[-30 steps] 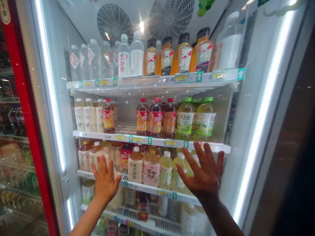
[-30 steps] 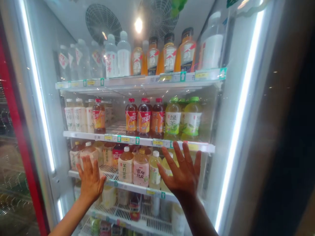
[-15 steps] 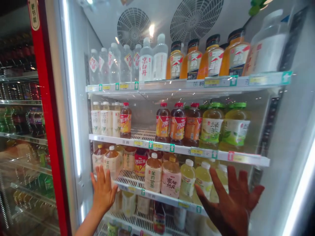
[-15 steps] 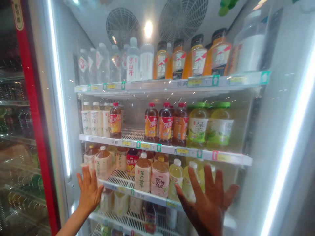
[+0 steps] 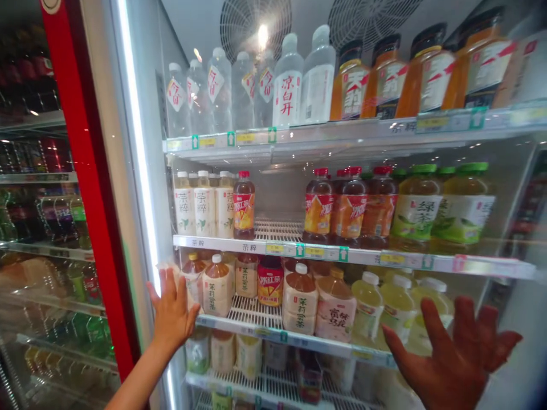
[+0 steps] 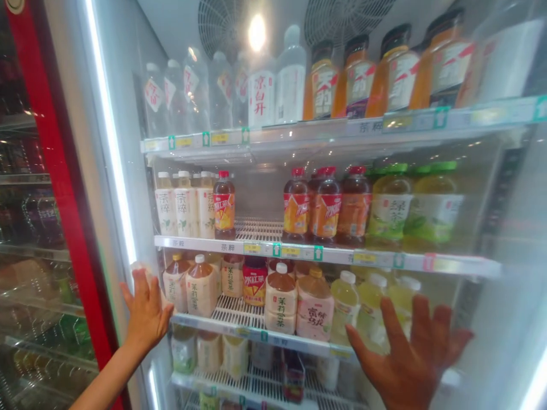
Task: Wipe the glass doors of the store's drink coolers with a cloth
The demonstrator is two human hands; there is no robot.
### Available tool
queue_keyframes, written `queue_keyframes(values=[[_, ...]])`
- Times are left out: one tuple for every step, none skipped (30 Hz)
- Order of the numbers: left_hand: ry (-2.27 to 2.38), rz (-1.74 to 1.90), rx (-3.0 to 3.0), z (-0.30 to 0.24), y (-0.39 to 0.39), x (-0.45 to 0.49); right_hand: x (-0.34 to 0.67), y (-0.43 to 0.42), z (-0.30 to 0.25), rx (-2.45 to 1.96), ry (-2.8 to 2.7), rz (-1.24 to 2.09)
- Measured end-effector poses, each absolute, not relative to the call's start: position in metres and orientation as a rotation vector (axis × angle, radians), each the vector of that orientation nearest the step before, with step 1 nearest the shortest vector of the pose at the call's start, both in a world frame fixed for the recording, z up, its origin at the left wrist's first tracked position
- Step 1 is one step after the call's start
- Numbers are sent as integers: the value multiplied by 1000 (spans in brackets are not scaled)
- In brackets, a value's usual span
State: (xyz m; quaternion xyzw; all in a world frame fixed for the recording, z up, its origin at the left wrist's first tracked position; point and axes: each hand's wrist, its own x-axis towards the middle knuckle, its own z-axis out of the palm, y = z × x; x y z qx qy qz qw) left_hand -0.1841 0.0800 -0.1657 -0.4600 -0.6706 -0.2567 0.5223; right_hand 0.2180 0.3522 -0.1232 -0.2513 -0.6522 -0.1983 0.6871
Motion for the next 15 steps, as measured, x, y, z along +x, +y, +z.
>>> queue_keyframes(values=[[-1603,-614,-1129,-172,78,-187,217,352,-123,-570,-1459,-447],[-1593,-604,-1165,-180,77,-189,216,351,-123,-580,-1454,-448],[-1545,-592,-1230,-186,75,-190,216,351,-123,-580,-1446,-455],[-1516,-558,-1278,-189,74,-192,215,351,-124,-580,-1441,-463],[-1481,-530,-1298,-186,73,-194,214,352,-124,-581,-1439,-472],[-1460,-504,-1301,-178,73,-196,214,352,-124,-581,-1440,-481],[-1461,-507,-1273,-166,74,-198,214,353,-124,-581,-1440,-492],[-1475,-534,-1243,-154,76,-199,214,353,-124,-582,-1442,-505],[-1490,-561,-1222,-143,78,-199,215,354,-124,-586,-1444,-522],[-1514,-588,-1203,-137,80,-197,215,355,-124,-591,-1445,-543],[-1518,-609,-1210,-135,81,-195,216,356,-124,-596,-1448,-566],[-1499,-621,-1248,-138,83,-191,216,356,-124,-599,-1452,-588],[-1462,-628,-1311,-143,84,-187,217,357,-124,-601,-1460,-602],[-1430,-627,-1365,-147,85,-183,218,357,-123,-601,-1472,-607],[-1420,-621,-1402,-147,88,-179,218,357,-123,-602,-1482,-602]])
